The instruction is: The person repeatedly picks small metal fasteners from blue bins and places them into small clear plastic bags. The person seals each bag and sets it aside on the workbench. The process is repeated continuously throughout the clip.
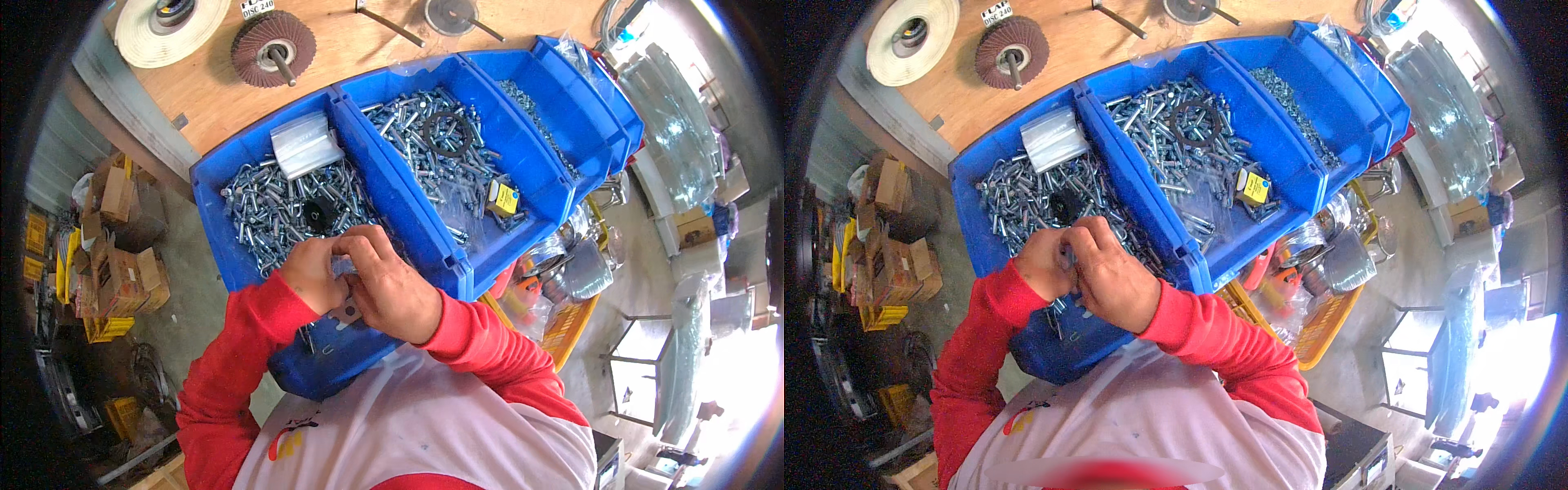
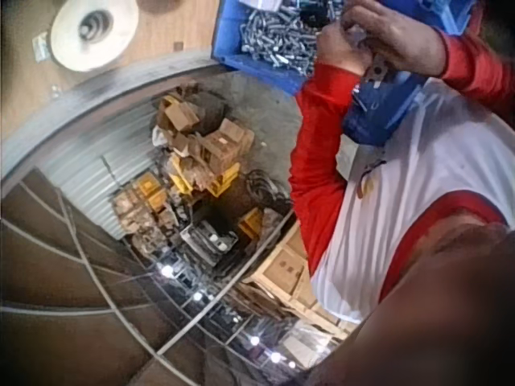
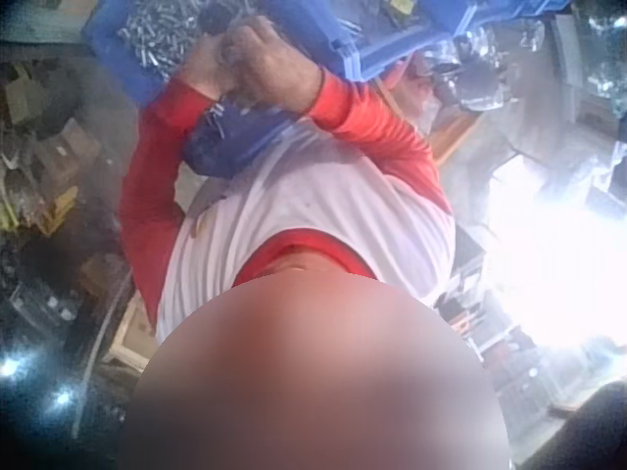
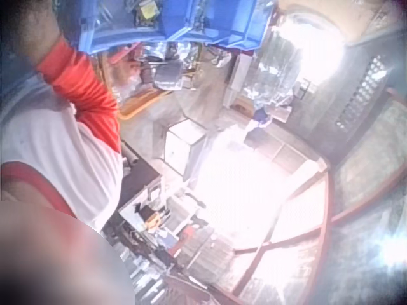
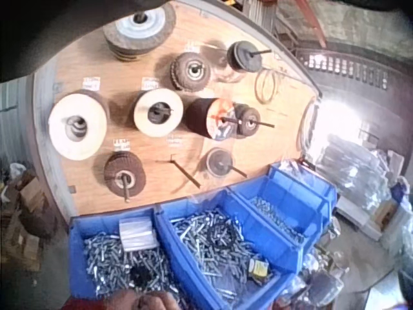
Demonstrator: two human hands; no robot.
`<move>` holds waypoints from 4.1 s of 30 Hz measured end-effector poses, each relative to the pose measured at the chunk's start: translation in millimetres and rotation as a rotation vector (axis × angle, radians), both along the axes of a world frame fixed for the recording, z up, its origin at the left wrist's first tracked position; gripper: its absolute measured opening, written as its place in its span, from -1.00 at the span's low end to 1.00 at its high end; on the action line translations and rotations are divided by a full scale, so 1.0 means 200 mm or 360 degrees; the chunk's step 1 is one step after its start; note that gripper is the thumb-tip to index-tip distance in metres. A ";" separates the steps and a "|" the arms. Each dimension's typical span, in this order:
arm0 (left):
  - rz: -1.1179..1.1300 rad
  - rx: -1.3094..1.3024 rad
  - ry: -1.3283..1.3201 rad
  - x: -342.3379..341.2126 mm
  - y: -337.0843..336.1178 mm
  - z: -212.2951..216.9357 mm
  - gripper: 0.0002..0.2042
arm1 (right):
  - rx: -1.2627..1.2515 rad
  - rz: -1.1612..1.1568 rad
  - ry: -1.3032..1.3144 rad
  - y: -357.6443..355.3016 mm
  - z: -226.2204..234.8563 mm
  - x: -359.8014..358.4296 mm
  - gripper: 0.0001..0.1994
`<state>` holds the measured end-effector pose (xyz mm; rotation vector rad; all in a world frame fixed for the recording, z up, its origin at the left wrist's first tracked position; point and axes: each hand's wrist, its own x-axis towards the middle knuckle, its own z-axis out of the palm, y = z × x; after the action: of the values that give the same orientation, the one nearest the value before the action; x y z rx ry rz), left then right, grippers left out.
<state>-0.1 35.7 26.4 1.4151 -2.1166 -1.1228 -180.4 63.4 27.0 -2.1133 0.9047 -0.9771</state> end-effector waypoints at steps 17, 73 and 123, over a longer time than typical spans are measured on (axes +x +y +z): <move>-0.0180 -0.0079 0.0282 -0.05 0.14 -0.05 -0.40 | -0.0360 0.0020 0.0889 0.03 0.05 -0.14 -0.81; -0.0063 -0.0061 0.0248 -0.10 0.09 -0.04 -0.45 | 0.0059 -0.0617 -0.0934 0.12 -0.20 0.12 -0.84; -0.0109 -0.0476 0.0149 -0.05 0.16 0.08 -0.53 | 0.0278 -0.0650 0.0295 0.11 0.07 -0.16 -0.78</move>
<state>-10.6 68.4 42.0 1.1396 -2.1717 -0.8339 -211.7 84.8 40.7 -1.9310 1.5015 -0.8652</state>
